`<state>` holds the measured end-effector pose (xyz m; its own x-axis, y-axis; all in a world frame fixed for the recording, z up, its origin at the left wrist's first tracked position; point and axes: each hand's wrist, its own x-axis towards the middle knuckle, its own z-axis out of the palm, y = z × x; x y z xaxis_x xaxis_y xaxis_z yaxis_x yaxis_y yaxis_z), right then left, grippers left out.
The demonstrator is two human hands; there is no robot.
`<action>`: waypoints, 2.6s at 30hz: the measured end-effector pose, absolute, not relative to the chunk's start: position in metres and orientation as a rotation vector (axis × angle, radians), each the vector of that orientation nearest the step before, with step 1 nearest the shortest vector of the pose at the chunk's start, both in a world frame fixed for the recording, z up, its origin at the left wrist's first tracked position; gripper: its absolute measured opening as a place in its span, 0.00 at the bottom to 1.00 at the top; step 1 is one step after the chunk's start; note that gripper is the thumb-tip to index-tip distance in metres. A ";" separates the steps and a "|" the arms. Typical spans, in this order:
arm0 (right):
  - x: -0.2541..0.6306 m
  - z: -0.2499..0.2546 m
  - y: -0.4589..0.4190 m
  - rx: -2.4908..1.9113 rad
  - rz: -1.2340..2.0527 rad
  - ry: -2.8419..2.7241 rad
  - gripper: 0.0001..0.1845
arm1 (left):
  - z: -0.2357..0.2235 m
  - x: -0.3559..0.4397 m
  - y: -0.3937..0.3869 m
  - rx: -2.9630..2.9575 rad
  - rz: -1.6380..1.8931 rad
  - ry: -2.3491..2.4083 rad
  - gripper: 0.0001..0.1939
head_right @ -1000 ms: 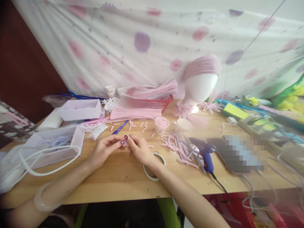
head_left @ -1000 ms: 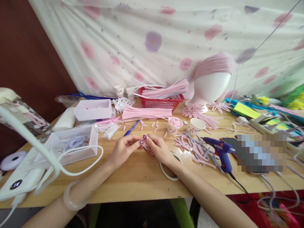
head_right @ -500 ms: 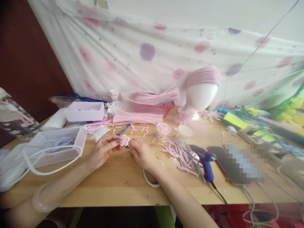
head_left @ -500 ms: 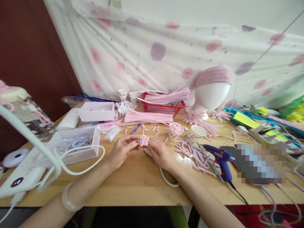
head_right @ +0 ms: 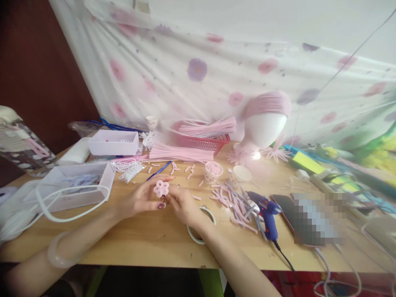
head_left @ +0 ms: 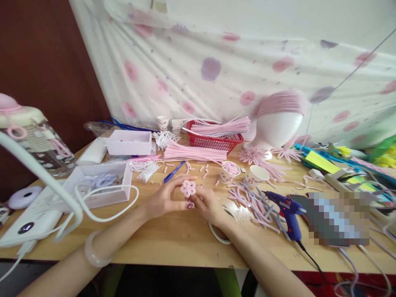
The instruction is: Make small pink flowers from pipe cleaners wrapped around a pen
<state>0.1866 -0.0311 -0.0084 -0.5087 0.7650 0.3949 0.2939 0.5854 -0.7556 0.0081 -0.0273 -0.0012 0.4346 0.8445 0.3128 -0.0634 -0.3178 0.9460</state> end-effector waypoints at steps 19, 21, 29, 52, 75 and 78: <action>0.178 -0.014 -0.040 -0.608 0.570 -2.237 0.12 | 0.011 0.018 -0.038 1.899 1.031 0.642 0.10; 0.179 -0.015 -0.040 -0.644 0.588 -2.241 0.12 | 0.010 0.018 -0.037 1.877 1.029 0.629 0.10; 0.186 -0.013 -0.036 -0.764 0.635 -2.239 0.10 | 0.013 0.005 -0.032 1.851 0.980 0.745 0.23; 0.194 -0.003 -0.040 -0.896 0.685 -2.242 0.06 | -0.003 -0.003 -0.017 0.879 0.767 0.703 0.19; 0.191 0.015 -0.034 -0.952 1.548 -1.767 0.06 | 0.004 -0.006 -0.012 1.063 0.722 0.700 0.15; 0.193 0.014 -0.036 -0.922 0.858 -2.152 0.09 | 0.000 -0.002 -0.015 0.883 0.697 0.678 0.15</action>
<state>0.1930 -0.0363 0.0142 -0.5514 0.7812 0.2926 0.3657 0.5416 -0.7569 -0.0022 -0.0155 -0.0005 0.5912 0.7720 -0.2335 -0.2547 0.4534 0.8541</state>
